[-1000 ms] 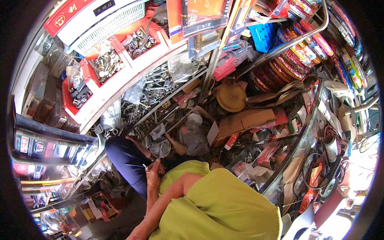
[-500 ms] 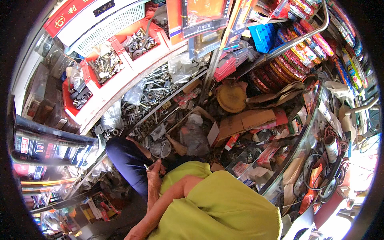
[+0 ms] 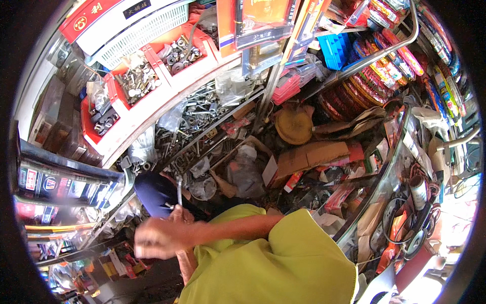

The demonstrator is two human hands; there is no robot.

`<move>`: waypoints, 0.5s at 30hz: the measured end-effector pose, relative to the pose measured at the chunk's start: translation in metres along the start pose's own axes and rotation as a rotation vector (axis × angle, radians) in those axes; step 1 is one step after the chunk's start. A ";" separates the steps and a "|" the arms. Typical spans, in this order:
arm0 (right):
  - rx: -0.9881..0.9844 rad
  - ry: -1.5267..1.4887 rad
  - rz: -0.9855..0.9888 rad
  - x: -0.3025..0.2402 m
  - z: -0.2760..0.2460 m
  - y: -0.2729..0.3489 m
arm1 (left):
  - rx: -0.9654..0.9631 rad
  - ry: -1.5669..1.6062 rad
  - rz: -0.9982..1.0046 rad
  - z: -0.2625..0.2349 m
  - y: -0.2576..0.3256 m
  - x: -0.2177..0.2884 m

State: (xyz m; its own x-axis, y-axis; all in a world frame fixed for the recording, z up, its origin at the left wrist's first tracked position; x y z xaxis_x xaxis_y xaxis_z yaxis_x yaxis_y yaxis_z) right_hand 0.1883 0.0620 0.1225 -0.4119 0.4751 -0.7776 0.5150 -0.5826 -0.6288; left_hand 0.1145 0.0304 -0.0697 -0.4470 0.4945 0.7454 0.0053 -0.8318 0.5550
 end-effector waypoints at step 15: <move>0.493 -0.254 0.551 0.060 -0.060 0.065 | -0.056 -0.106 0.206 0.085 0.070 0.066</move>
State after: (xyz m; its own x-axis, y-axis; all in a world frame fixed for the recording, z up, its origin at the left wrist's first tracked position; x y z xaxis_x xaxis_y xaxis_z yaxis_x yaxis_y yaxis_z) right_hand 0.2421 0.0928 0.0352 -0.3839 -0.0985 -0.9181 0.3258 -0.9448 -0.0349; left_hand 0.1616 0.0262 0.0503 -0.3455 0.3338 0.8771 0.0359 -0.9292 0.3678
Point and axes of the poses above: each hand's wrist, its own y-axis away from the middle knuckle, its own z-axis out of the palm, x = y × z, the point moved 4 cm from there along -y, towards the middle knuckle, and after that the axes turned 8 degrees about -z, right-handed, at the moved point
